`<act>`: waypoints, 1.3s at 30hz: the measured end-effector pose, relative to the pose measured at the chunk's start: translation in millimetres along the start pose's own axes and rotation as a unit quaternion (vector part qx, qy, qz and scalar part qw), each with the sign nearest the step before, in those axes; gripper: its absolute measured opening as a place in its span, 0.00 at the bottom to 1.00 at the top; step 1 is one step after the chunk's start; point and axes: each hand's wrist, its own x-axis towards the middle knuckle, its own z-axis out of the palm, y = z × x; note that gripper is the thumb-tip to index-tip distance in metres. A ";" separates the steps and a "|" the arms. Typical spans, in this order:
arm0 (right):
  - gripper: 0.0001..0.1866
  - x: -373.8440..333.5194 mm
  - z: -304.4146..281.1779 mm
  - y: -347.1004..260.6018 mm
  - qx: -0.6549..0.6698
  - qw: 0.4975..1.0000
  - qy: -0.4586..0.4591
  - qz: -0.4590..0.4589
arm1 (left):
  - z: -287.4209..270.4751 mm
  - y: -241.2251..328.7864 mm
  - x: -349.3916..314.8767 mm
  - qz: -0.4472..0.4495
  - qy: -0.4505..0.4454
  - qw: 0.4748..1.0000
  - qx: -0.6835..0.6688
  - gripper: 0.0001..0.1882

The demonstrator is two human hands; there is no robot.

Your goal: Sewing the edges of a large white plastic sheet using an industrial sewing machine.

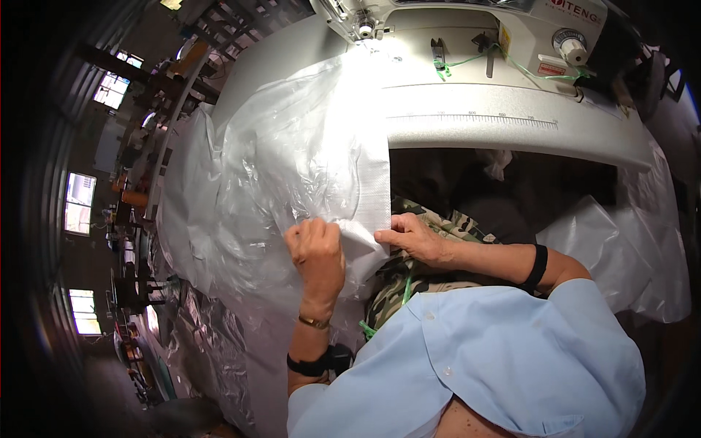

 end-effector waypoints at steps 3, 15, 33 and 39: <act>0.17 -2.6 -0.9 -3.9 -0.004 1.000 0.007 -0.012 | -25.8 4.7 -4.6 0.049 -0.036 0.997 -0.037 0.03; 0.16 -2.6 5.6 -5.7 -0.002 1.000 0.006 -0.014 | -0.6 26.7 26.9 0.008 0.007 0.998 -0.065 0.15; 0.13 -22.7 24.8 -27.6 -0.209 0.970 0.039 -0.117 | 8.8 28.7 24.7 -0.041 -0.001 0.950 -0.310 0.03; 0.09 -23.3 26.4 -27.4 -0.386 0.879 0.011 -0.281 | 8.6 23.6 21.4 -0.054 -0.043 0.944 -0.322 0.05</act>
